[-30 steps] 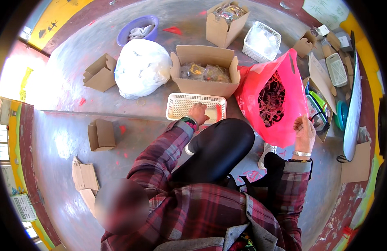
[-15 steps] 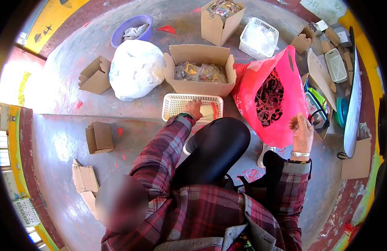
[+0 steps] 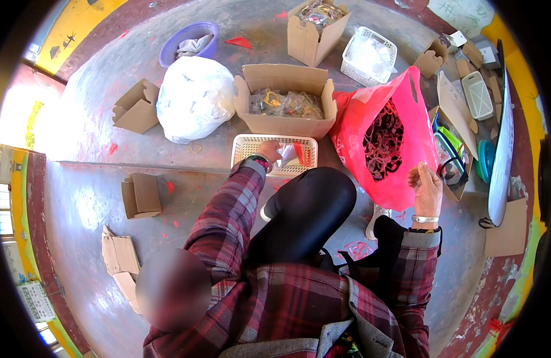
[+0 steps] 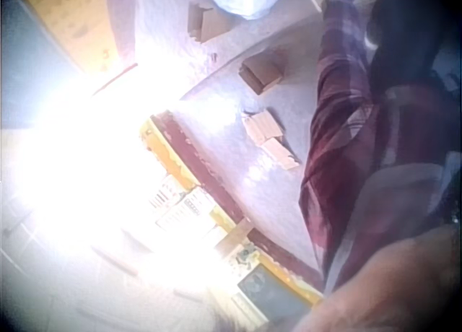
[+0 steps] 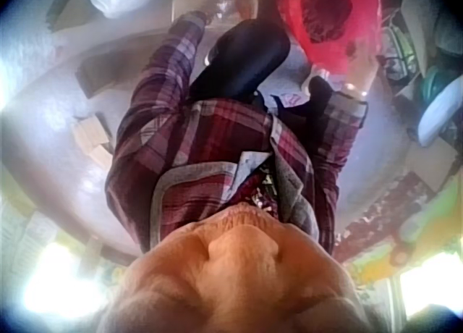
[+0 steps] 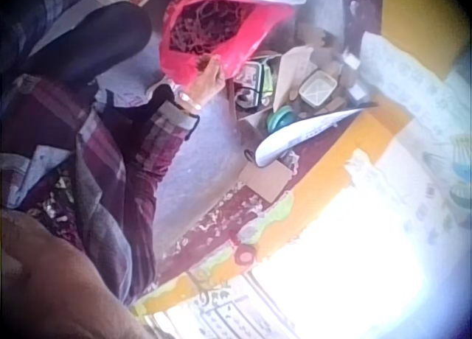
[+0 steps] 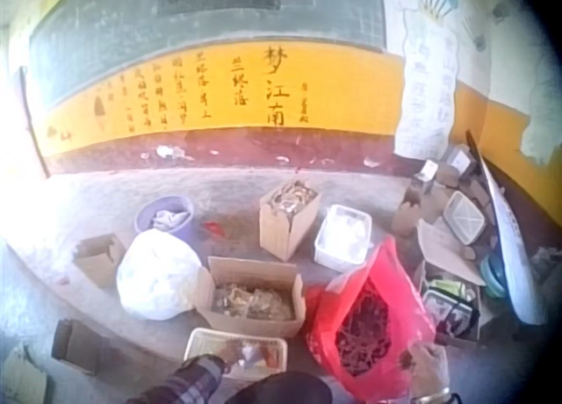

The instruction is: The person sits on the floor and sorts through a pile of tangled elastic bands in a pink plastic bag. They pick out individual bands, untangle them, and place them into a white plastic basket. The person continues this process, occasionally picking up a small plastic bag to place the sorted bands inside.

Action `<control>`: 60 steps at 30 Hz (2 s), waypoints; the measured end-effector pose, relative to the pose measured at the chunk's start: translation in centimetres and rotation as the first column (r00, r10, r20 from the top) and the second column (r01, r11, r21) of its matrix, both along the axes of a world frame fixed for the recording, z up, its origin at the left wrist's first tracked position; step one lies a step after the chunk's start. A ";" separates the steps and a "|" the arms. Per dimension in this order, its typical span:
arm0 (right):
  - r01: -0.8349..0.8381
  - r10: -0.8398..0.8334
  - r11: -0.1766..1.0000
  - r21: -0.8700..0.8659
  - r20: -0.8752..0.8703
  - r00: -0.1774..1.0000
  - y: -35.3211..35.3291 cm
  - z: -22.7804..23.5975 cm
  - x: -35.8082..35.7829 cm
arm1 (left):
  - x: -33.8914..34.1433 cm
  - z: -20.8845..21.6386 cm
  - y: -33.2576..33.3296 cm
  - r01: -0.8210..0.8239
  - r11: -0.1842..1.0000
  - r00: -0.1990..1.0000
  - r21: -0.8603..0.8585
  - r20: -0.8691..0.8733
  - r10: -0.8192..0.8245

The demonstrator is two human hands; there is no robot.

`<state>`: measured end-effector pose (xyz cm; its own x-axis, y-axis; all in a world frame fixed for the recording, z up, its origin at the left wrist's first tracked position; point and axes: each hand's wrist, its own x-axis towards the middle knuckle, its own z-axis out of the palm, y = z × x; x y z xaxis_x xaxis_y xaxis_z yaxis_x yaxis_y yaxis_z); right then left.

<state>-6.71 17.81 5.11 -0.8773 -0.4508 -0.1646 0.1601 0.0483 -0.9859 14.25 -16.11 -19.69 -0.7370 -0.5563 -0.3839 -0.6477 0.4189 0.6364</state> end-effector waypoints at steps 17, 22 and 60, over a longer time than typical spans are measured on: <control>-0.033 0.033 0.998 0.051 -0.007 0.999 0.0 -0.2 0.2 | 0.7 -1.1 -1.4 0.013 0.999 0.999 -0.052 -0.029 -0.014; -0.047 0.047 0.997 0.060 -0.013 0.999 0.0 -0.1 0.2 | 0.4 -0.9 -1.1 -0.023 0.999 1.000 -0.030 -0.012 0.023; -0.404 0.416 0.876 -0.264 -0.013 0.909 -1.7 3.2 3.8 | -6.8 28.7 15.7 0.179 0.846 0.689 0.502 -0.678 0.256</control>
